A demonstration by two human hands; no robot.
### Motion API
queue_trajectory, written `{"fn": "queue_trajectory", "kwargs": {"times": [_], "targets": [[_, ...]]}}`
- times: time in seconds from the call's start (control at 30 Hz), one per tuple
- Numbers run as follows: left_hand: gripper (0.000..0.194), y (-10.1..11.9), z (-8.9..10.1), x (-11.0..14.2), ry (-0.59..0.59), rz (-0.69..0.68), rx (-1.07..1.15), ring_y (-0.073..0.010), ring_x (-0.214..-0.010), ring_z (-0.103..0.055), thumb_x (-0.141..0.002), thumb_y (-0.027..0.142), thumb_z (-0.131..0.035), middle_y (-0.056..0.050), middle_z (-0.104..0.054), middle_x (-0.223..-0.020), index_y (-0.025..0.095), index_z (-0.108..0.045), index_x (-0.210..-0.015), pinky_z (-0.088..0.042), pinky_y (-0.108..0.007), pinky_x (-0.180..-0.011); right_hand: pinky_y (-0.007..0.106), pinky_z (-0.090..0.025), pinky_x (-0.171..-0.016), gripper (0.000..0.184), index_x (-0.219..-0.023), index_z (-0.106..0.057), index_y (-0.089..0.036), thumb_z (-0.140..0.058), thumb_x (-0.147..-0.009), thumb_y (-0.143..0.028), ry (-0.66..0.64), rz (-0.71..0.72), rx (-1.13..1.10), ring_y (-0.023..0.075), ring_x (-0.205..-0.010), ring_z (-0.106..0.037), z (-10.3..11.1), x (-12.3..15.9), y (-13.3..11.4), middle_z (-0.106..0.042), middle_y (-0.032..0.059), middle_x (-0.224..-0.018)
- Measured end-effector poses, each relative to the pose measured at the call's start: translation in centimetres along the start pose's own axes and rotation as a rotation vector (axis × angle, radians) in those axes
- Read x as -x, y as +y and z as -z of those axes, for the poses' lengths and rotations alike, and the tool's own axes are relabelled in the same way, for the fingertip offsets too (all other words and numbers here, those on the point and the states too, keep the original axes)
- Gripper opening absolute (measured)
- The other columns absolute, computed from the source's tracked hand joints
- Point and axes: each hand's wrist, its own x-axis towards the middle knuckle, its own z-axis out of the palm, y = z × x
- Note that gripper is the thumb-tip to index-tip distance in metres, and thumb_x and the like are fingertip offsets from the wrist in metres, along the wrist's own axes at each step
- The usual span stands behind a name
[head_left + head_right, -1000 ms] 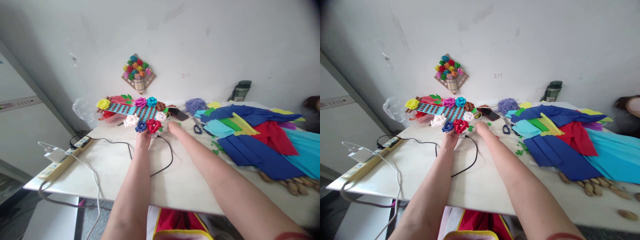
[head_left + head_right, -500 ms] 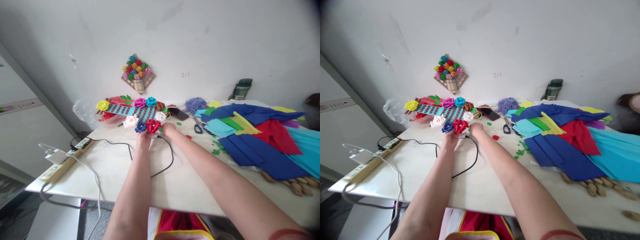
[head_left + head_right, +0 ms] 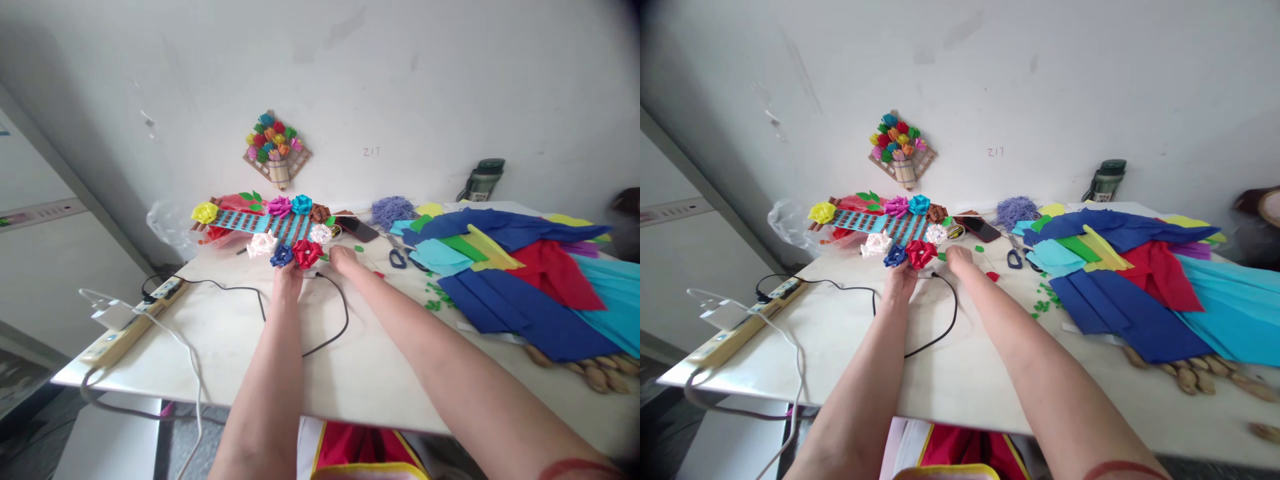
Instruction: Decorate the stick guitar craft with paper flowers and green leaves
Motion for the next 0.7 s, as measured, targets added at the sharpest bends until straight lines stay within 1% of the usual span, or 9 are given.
{"fn": "queue_trajectory", "kwargs": {"times": [0.07,0.13,0.2,0.27,0.3,0.4,0.53,0.63,0.7], "targets": [[0.029,-0.1,0.0,-0.1,0.005,0.000,-0.018,-0.0146,-0.078,-0.065,-0.065,-0.001,-0.059,-0.002,-0.069,-0.086,0.019,-0.062,-0.086,-0.054,-0.025,-0.071,0.033,-0.046,-0.077,0.015,-0.084,-0.070,-0.012,-0.057,-0.077,-0.014,0.048,-0.011,-0.027,0.0279,-0.093,-0.063,0.3,-0.1,1.1,-0.068,0.0156,-0.094],[0.029,-0.2,0.1,-0.3,0.009,-0.004,-0.031,-0.0148,-0.079,-0.065,-0.065,0.000,-0.061,-0.002,-0.069,-0.086,0.019,-0.062,-0.086,-0.054,-0.026,-0.072,0.028,-0.047,-0.071,0.015,-0.079,-0.069,-0.013,-0.054,-0.078,-0.015,0.072,-0.017,-0.092,0.0225,-0.083,-0.064,0.5,0.0,1.9,-0.069,0.0111,-0.086],[0.030,-0.2,0.1,-0.3,0.005,-0.004,-0.034,-0.0149,-0.080,-0.065,-0.064,0.000,-0.061,-0.002,-0.069,-0.086,0.019,-0.062,-0.088,-0.054,-0.026,-0.072,0.025,-0.047,-0.061,0.015,-0.073,-0.066,-0.013,-0.052,-0.079,-0.013,0.066,-0.071,-0.283,0.0164,-0.066,-0.062,0.6,0.2,2.3,-0.067,0.0069,-0.074],[0.031,-0.2,0.1,-0.3,0.006,-0.005,-0.035,-0.0147,-0.081,-0.065,-0.064,0.000,-0.062,-0.001,-0.069,-0.086,0.019,-0.062,-0.088,-0.054,-0.026,-0.073,0.023,-0.044,-0.051,0.017,-0.066,-0.061,-0.013,-0.051,-0.079,-0.010,0.047,-0.148,-0.530,0.0114,-0.050,-0.054,0.6,0.5,2.3,-0.062,0.0037,-0.063],[0.031,-0.2,0.1,-0.2,0.009,-0.003,-0.038,-0.0145,-0.080,-0.065,-0.064,0.000,-0.062,-0.001,-0.069,-0.085,0.019,-0.062,-0.087,-0.054,-0.026,-0.073,0.022,-0.043,-0.047,0.019,-0.063,-0.059,-0.013,-0.051,-0.079,-0.009,0.041,-0.183,-0.640,0.0096,-0.045,-0.050,0.6,0.7,2.2,-0.059,0.0024,-0.059],[0.029,-0.1,-0.1,0.0,0.014,0.005,-0.035,-0.0139,-0.077,-0.065,-0.065,-0.003,-0.060,-0.001,-0.069,-0.084,0.018,-0.063,-0.085,-0.054,-0.025,-0.071,0.020,-0.039,-0.043,0.022,-0.058,-0.052,-0.014,-0.052,-0.078,-0.005,0.046,-0.243,-0.864,0.0067,-0.041,-0.043,0.6,1.1,2.0,-0.054,0.0001,-0.054],[0.030,-0.1,-0.1,0.1,0.003,0.013,-0.009,-0.0140,-0.078,-0.065,-0.066,-0.004,-0.056,-0.002,-0.069,-0.086,0.017,-0.063,-0.086,-0.054,-0.025,-0.070,0.017,-0.037,-0.042,0.017,-0.068,-0.050,-0.014,-0.051,-0.079,-0.001,0.075,-0.288,-1.055,0.0050,-0.043,-0.044,0.9,1.6,2.5,-0.055,-0.0011,-0.058],[0.029,-0.1,0.0,0.1,-0.011,0.027,-0.019,-0.0143,-0.077,-0.065,-0.066,-0.003,-0.060,-0.002,-0.069,-0.086,0.017,-0.063,-0.086,-0.054,-0.027,-0.072,0.015,-0.026,-0.038,0.014,-0.076,-0.049,-0.014,-0.048,-0.081,-0.001,0.068,-0.320,-1.175,0.0036,-0.042,-0.042,1.3,1.9,3.2,-0.055,-0.0015,-0.060],[0.029,-0.1,-0.1,0.3,-0.027,0.038,-0.026,-0.0147,-0.076,-0.065,-0.064,-0.003,-0.063,-0.002,-0.068,-0.084,0.017,-0.063,-0.086,-0.054,-0.028,-0.073,0.015,-0.019,-0.036,0.014,-0.082,-0.048,-0.015,-0.044,-0.082,-0.001,0.039,-0.340,-1.231,0.0029,-0.040,-0.038,1.5,2.2,3.6,-0.056,-0.0018,-0.061]]}}
